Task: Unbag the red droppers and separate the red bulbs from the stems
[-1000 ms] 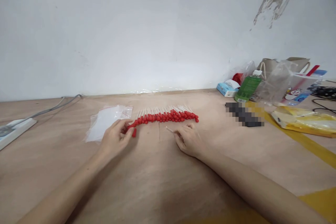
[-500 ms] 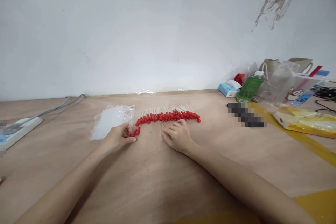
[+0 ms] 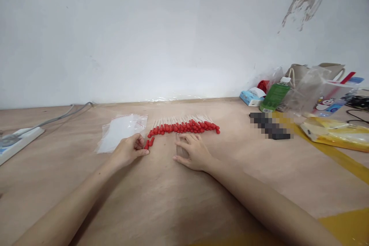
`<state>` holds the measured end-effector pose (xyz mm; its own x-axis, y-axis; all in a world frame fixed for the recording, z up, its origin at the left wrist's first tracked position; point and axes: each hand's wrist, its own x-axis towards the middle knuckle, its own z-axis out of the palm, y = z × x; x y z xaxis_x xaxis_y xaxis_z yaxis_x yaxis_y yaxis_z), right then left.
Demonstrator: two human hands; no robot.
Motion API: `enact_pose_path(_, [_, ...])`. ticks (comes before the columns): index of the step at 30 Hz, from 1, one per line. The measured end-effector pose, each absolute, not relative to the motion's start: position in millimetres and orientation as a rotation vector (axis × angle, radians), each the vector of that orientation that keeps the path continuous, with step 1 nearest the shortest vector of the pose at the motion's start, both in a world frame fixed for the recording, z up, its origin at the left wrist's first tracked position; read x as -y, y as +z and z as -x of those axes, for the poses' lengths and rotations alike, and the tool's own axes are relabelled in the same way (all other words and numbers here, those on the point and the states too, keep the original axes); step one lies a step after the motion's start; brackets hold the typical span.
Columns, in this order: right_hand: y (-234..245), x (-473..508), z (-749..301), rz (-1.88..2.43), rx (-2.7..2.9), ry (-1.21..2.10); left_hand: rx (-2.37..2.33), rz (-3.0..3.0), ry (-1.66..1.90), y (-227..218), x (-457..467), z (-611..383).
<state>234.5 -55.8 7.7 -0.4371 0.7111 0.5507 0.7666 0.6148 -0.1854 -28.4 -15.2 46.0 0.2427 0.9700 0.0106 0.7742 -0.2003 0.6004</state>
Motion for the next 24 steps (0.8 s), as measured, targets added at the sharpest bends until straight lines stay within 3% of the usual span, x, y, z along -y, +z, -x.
enact_pose_path(7, [8.4, 57.2, -233.9, 1.114, 2.35, -0.005, -1.751, -2.26, 0.562, 58.1, 0.0, 29.6])
enact_pose_path(15, [6.7, 56.3, -234.4, 1.057, 2.335, 0.066, -1.62, -2.376, 0.376, 62.7, -34.7, 11.2])
enact_pose_path(24, [4.4, 56.1, -233.8, 1.028, 2.291, 0.14, -1.58, -2.514, 0.437, 55.5, -46.0, 0.6])
